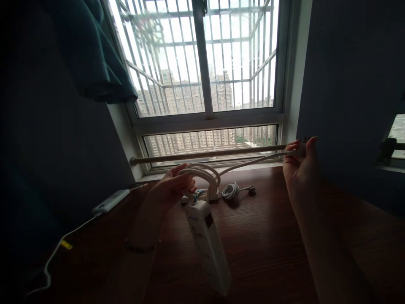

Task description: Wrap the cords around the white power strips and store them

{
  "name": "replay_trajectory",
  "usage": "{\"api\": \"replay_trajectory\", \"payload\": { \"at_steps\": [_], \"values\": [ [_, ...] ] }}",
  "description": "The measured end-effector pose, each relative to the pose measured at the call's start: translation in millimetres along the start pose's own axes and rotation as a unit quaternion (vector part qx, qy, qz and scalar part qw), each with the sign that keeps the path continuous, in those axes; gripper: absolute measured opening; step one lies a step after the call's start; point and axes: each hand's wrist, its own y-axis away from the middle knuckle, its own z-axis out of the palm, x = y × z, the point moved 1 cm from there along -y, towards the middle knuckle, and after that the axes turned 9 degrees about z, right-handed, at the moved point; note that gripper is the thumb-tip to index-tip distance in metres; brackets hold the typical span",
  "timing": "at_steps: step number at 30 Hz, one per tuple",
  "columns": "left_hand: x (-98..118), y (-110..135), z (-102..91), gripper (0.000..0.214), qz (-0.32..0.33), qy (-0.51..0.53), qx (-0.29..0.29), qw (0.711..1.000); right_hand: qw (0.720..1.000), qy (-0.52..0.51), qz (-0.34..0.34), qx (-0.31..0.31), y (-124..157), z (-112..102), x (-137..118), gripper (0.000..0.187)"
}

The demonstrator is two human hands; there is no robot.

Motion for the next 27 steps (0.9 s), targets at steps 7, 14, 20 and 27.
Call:
{"api": "replay_trajectory", "payload": {
  "at_steps": [7,14,20,27],
  "values": [
    [0.9,-1.0,-6.3,0.025,-0.004,0.003,0.042,0.999,0.987,0.134,-0.001,-0.093,15.8,9.9,-5.2,0.028],
    [-6.5,-4.8,3.7,0.032,0.003,0.055,0.080,0.995,0.950,0.223,-0.027,-0.218,60.2,43.7,21.6,0.050],
    [-18.3,-5.5,10.1,0.033,0.010,0.044,0.091,0.995,0.807,0.534,-0.051,-0.249,107.3,59.0,45.5,0.045],
    [-31.3,-7.8,13.4,0.029,0.031,0.005,0.119,0.992,0.761,0.607,-0.054,-0.222,103.5,52.6,61.8,0.051]
  ]
}}
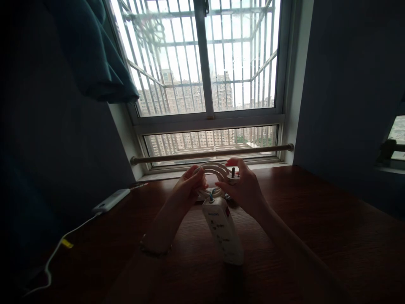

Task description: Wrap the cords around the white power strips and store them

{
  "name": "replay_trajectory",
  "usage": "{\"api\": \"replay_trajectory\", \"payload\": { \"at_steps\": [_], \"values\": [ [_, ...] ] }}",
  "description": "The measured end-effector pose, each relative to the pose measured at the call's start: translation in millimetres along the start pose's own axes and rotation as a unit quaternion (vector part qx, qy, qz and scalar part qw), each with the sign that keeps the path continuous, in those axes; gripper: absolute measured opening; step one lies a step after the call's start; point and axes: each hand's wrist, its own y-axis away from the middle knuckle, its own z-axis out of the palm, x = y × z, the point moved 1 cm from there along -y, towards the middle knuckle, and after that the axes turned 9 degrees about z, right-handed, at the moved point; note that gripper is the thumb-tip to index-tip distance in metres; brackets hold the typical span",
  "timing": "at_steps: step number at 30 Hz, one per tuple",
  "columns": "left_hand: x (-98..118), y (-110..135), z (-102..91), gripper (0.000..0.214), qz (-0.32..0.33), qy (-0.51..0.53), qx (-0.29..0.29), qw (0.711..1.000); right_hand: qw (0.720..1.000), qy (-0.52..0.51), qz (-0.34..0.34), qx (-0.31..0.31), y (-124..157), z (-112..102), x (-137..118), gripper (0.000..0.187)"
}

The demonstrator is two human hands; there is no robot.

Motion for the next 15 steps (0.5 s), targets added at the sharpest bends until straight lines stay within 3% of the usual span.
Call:
{"api": "replay_trajectory", "payload": {
  "at_steps": [3,5,8,12,15],
  "values": [
    [-7.0,-0.6,1.8,0.027,0.009,-0.017,0.010,1.000,0.996,-0.054,0.042,-0.052,-0.7,-0.6,-0.9,0.041],
    [-11.2,-1.1,3.4,0.026,0.032,-0.028,0.021,0.999,0.994,-0.078,0.064,-0.035,1.8,-2.4,-6.2,0.035],
    [-14.8,-0.6,5.9,0.032,0.071,-0.066,0.019,0.995,0.991,-0.107,0.071,0.037,5.1,-5.6,-13.4,0.034],
    [-20.2,8.2,9.4,0.081,0.038,-0.171,0.021,0.984,0.968,-0.157,0.076,0.181,1.7,-10.9,-8.6,0.037],
    [-33.1,17.9,15.5,0.105,0.029,-0.255,-0.041,0.966,0.942,-0.186,0.070,0.270,-2.6,-12.5,0.1,0.040]
  ]
}}
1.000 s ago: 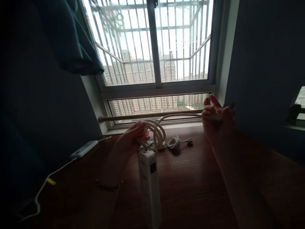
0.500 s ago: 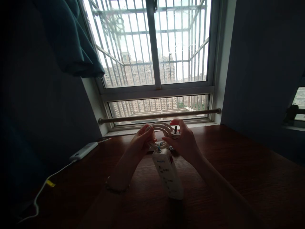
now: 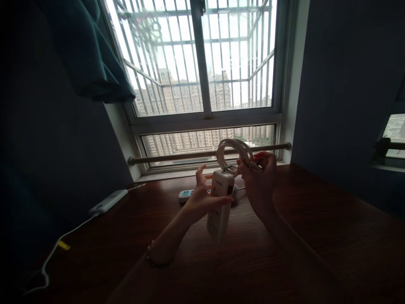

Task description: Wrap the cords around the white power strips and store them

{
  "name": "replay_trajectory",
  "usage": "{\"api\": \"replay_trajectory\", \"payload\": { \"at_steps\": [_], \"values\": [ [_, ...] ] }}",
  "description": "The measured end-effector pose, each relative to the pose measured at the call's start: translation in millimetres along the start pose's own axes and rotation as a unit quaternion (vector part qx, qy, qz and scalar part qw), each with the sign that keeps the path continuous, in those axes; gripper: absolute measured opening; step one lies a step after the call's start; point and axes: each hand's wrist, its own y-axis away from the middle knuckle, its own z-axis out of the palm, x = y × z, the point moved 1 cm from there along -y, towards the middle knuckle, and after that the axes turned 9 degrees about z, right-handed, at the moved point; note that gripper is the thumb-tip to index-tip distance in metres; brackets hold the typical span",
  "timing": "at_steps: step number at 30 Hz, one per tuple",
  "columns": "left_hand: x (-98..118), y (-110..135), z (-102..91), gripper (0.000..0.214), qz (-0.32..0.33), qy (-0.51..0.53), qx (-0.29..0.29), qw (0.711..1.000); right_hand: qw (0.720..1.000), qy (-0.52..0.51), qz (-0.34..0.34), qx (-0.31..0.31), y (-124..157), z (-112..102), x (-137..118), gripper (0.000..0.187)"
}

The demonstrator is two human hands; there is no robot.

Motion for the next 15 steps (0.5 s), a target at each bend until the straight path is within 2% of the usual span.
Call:
{"api": "replay_trajectory", "payload": {
  "at_steps": [2,4,7,9,11,13,15],
  "values": [
    [-8.7,3.2,8.6,0.107,0.035,-0.060,-0.019,0.997,1.000,0.001,-0.016,0.021,-2.3,0.7,4.3,0.039],
    [-18.2,1.9,11.5,0.096,0.060,-0.127,-0.004,0.990,0.998,0.033,-0.052,0.016,-5.0,1.9,8.5,0.037],
    [-28.4,-5.7,-2.5,0.073,0.058,-0.209,-0.021,0.976,0.978,0.134,-0.155,-0.045,-15.7,0.1,19.8,0.038],
    [-31.4,-11.1,-24.8,0.066,0.065,-0.279,-0.056,0.956,0.944,0.204,-0.234,-0.113,-27.2,-6.6,34.1,0.040],
    [-33.9,-14.8,-53.8,0.065,0.081,-0.365,-0.093,0.923,0.908,0.247,-0.291,-0.170,-39.1,-18.7,53.7,0.039],
    [-38.5,-16.4,-84.6,0.066,0.079,-0.472,-0.121,0.870,0.869,0.279,-0.333,-0.236,-47.4,-33.0,75.8,0.037],
    [-46.0,-15.9,-112.2,0.070,0.070,-0.496,-0.140,0.854,0.840,0.299,-0.343,-0.295,-51.1,-46.7,96.5,0.033]
  ]
}}
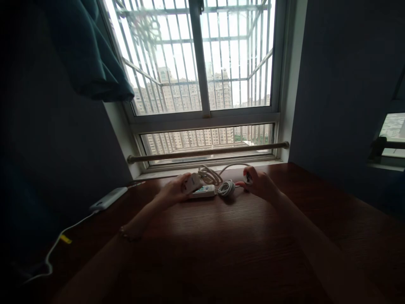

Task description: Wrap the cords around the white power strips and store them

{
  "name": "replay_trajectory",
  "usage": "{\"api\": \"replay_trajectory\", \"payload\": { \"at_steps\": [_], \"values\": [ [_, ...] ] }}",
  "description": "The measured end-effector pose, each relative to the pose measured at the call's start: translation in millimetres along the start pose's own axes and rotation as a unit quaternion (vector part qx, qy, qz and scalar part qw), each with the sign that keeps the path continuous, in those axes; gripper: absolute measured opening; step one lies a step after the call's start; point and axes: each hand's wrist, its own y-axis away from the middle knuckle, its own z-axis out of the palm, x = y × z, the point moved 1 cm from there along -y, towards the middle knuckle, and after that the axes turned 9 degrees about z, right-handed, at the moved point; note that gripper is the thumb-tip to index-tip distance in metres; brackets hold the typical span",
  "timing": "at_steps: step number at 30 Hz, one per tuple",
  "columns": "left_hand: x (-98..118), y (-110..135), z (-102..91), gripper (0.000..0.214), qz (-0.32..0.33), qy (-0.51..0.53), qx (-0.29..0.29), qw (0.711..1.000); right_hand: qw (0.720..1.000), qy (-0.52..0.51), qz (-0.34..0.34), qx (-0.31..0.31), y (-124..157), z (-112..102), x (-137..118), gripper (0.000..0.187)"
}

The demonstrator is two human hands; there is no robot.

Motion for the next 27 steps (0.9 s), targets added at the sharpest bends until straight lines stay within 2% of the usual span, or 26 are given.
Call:
{"api": "replay_trajectory", "payload": {
  "at_steps": [3,6,10,15,18,22,27],
  "values": [
    [-29.2,13.8,1.0,0.072,0.018,-0.010,-0.058,0.998,0.997,0.014,-0.040,-0.071,19.8,6.2,16.6,0.019],
    [-43.2,27.4,11.7,0.077,0.040,-0.019,-0.103,0.994,0.992,0.017,-0.061,-0.114,32.4,9.4,25.8,0.011],
    [-45.9,42.2,30.5,0.081,0.042,-0.050,-0.142,0.988,0.990,0.000,0.011,-0.137,47.4,12.2,45.0,0.014],
    [-37.3,46.1,49.3,0.078,0.056,-0.103,-0.185,0.976,0.981,0.051,-0.006,-0.189,74.7,21.8,80.3,0.018],
    [-31.3,39.4,62.6,0.076,0.065,-0.114,-0.197,0.972,0.982,0.057,0.044,-0.178,87.5,25.6,97.1,0.017],
    [-28.1,27.8,81.0,0.074,0.042,-0.120,-0.208,0.970,0.983,0.020,0.123,-0.134,95.4,23.3,106.4,0.021],
    [-27.8,20.9,87.9,0.066,0.047,-0.103,-0.209,0.971,0.973,-0.046,0.212,-0.079,100.4,25.7,107.4,0.022]
  ]
}}
